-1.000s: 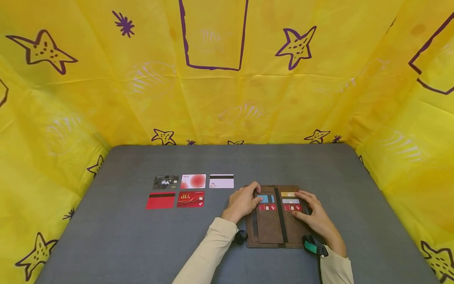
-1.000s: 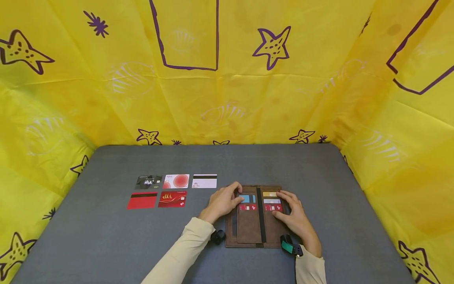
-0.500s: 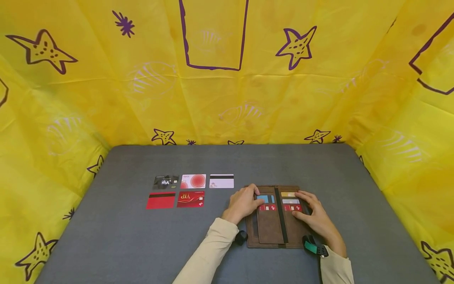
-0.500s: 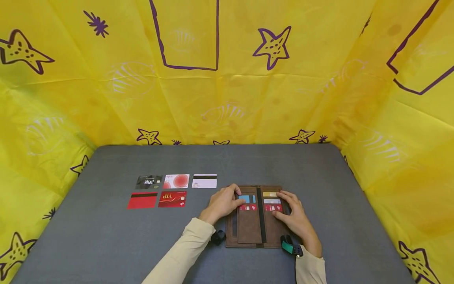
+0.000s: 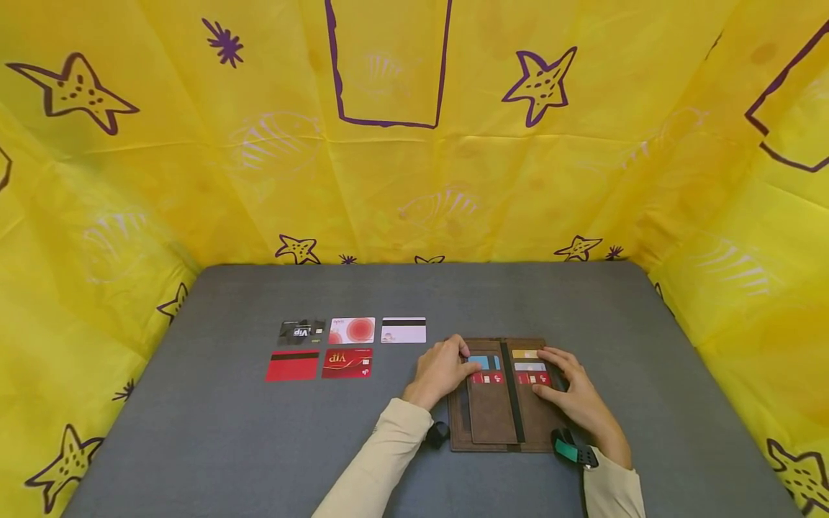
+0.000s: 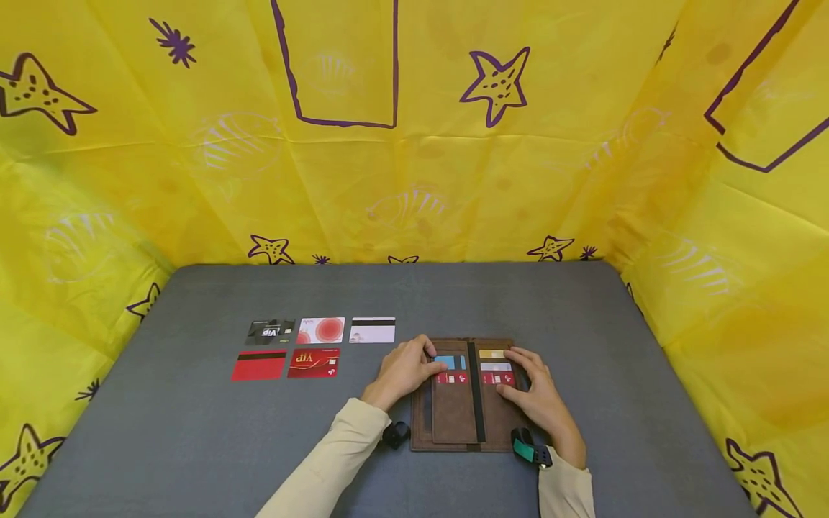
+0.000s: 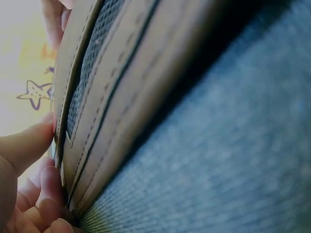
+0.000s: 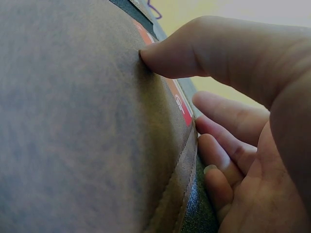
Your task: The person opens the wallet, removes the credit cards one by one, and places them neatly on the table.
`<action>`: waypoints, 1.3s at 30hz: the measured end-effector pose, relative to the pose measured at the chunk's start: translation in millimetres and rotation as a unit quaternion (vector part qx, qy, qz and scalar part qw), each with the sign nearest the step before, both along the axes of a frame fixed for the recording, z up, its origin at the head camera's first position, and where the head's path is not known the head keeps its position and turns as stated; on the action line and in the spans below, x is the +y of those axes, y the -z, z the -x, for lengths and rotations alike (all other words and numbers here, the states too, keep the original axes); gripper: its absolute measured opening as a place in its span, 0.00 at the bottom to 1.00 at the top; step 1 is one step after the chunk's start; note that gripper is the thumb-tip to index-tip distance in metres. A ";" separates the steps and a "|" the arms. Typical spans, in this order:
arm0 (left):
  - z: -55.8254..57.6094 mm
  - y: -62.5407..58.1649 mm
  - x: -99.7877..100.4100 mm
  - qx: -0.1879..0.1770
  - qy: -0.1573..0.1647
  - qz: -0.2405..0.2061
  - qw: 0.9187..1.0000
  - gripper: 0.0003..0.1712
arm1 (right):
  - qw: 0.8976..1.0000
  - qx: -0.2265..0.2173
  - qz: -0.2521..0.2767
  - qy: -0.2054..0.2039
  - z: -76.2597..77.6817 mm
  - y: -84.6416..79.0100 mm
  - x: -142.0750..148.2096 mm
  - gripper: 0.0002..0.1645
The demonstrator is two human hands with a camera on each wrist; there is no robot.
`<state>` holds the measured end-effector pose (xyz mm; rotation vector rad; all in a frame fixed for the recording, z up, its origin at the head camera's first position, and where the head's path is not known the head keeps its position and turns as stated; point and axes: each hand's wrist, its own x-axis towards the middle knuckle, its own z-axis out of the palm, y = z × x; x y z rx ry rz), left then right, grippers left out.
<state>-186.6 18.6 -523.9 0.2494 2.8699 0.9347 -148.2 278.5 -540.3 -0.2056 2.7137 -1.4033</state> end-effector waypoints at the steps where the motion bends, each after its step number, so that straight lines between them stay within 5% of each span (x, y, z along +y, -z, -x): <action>1: -0.1 0.1 0.3 0.002 -0.003 0.000 1.000 0.18 | 1.000 0.000 0.000 0.000 0.1 0.2 0.1 0.37; 13: -5.0 -1.6 3.5 0.040 -0.018 0.004 0.999 0.15 | 1.000 -0.007 -0.001 0.000 0.2 -0.8 -0.2 0.38; 29: 6.2 -6.4 2.1 0.000 -0.007 -0.010 1.000 0.14 | 1.000 0.008 -0.004 0.003 0.7 0.6 0.2 0.37; 39: 13.3 -2.7 2.2 0.003 -0.037 -0.037 0.999 0.14 | 1.000 0.008 -0.006 0.003 0.7 -0.3 -0.2 0.36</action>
